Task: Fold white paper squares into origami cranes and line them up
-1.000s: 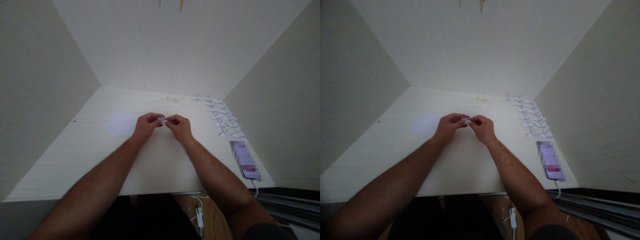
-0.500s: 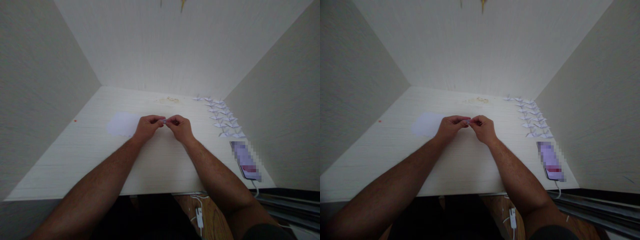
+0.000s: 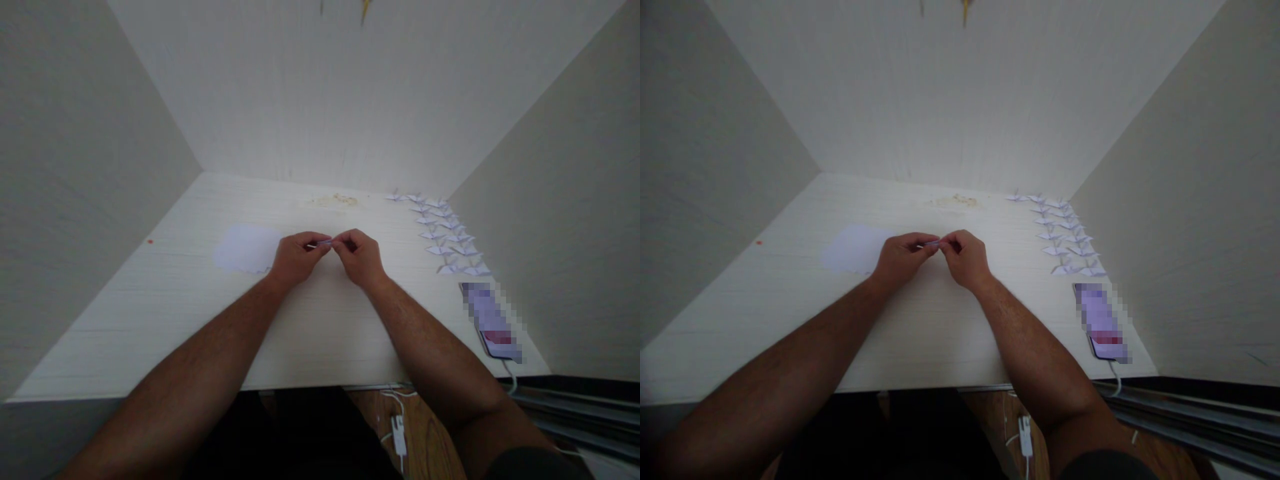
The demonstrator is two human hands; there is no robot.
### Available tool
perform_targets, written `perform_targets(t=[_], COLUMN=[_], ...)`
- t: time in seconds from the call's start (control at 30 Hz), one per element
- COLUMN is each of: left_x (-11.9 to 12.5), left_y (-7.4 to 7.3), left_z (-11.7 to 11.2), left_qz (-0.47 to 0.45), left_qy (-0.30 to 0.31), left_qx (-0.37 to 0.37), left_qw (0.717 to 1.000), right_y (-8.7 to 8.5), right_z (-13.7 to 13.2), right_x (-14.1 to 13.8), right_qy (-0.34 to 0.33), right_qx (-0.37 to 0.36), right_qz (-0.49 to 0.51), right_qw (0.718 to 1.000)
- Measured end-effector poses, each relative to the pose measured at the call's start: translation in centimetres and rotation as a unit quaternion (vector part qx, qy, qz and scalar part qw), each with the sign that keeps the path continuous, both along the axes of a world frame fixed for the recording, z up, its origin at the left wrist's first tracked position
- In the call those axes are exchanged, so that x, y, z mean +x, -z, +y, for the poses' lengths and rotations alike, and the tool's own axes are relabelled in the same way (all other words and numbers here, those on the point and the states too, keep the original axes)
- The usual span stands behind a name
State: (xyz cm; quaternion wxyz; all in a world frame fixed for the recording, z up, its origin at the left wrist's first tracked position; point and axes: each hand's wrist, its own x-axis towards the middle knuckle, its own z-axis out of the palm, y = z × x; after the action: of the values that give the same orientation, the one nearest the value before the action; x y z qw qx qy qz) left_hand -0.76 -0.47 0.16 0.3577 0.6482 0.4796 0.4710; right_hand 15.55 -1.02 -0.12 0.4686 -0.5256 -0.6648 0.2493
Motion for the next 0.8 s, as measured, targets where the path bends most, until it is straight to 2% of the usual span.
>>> perform_targets(t=[0.23,0.5,0.7,0.8], left_x=[-0.07,-0.12,0.23,0.25], left_y=[-0.53,0.29,0.25,0.35], left_z=[-0.31,-0.17,-0.33,-0.19], left_qz=[0.047,0.068,0.034,0.028], left_qy=[-0.009,-0.009,-0.008,-0.003], left_qx=[0.015,0.025,0.031,0.076], left_qw=[0.999,0.997,0.999,0.997], right_y=[-0.10,-0.17,-0.38,-0.51], right_z=[-0.11,-0.21,-0.28,-0.28], right_x=[-0.13,-0.26,-0.28,-0.31], right_qy=[-0.016,-0.002,0.009,0.012], right_qx=[-0.008,0.011,0.022,0.040], right_qz=[0.017,-0.007,-0.031,-0.050], right_qw=[1.000,1.000,0.999,0.998])
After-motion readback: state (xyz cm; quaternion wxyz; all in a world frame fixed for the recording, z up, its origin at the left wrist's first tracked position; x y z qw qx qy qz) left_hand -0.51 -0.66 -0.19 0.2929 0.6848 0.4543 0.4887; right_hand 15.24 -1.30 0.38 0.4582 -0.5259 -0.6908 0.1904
